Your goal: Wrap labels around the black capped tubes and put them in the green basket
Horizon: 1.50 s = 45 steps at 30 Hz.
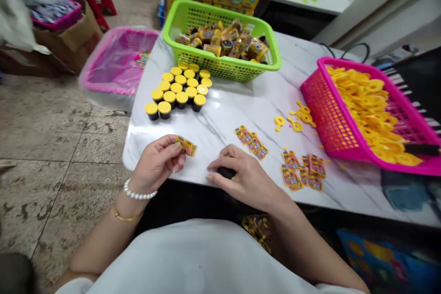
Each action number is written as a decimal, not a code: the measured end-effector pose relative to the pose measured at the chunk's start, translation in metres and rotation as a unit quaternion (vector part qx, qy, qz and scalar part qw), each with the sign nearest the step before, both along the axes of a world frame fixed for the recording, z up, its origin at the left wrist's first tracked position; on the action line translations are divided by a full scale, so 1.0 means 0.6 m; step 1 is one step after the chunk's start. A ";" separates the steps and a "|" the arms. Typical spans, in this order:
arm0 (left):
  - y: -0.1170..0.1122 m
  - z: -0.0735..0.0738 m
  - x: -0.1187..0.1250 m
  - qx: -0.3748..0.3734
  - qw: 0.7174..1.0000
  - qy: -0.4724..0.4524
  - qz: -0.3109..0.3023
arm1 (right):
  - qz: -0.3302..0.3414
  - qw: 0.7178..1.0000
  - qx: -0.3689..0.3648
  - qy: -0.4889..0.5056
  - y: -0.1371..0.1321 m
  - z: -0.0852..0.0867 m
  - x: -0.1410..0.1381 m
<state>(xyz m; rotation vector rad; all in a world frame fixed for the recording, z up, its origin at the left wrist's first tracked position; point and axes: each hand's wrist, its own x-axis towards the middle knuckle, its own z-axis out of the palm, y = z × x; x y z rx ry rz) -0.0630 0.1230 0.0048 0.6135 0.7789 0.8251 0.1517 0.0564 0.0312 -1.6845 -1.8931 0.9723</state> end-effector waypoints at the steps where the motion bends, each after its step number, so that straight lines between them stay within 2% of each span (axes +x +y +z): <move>1: -0.005 -0.001 0.000 0.009 1.000 -0.003 0.022 | 0.030 0.999 0.024 -0.038 0.003 0.006 0.003; 3: -0.013 -0.001 0.002 0.028 0.998 -0.006 0.061 | 0.070 0.991 0.053 -0.105 0.010 0.018 0.008; 6: -0.024 0.002 0.007 0.033 0.995 0.006 0.093 | 0.077 0.974 0.074 -0.199 0.021 0.031 0.010; 9: -0.030 0.007 0.010 0.010 0.996 0.026 0.084 | 0.087 0.957 0.097 -0.259 0.029 0.033 0.004; 11: -0.033 0.010 0.007 -0.001 0.997 0.030 0.073 | 0.090 0.956 0.104 -0.257 0.031 0.027 -0.001; 17: -0.036 0.011 -0.017 -0.034 0.995 0.016 0.089 | 0.100 0.982 0.115 -0.109 0.011 -0.004 -0.005; 23: -0.037 0.011 -0.024 -0.027 0.996 -0.020 0.085 | 0.112 0.982 0.123 -0.088 -0.003 -0.030 -0.012; 26: -0.034 0.013 -0.021 -0.031 0.995 -0.024 0.089 | 0.078 0.990 0.107 -0.044 -0.002 -0.035 -0.008; 28: -0.031 0.015 -0.018 -0.029 0.996 -0.027 0.083 | 0.035 0.995 0.072 0.054 0.001 -0.030 -0.006; 31: -0.028 0.016 -0.009 -0.024 0.998 -0.025 0.058 | -0.007 0.970 0.038 0.241 0.009 -0.010 -0.011; 34: -0.026 0.015 -0.001 -0.025 0.998 -0.027 0.047 | -0.002 0.941 0.041 0.337 0.023 0.008 -0.023; 37: -0.024 0.013 0.004 -0.025 0.998 -0.036 0.044 | -0.016 0.937 0.023 0.348 0.038 0.007 -0.028; 41: -0.023 0.010 0.003 -0.024 0.999 -0.026 0.041 | -0.057 0.938 -0.007 0.343 0.051 -0.012 -0.025; 45: -0.023 0.008 0.003 -0.028 0.999 -0.024 0.032 | -0.066 0.946 0.020 0.317 0.056 -0.014 -0.030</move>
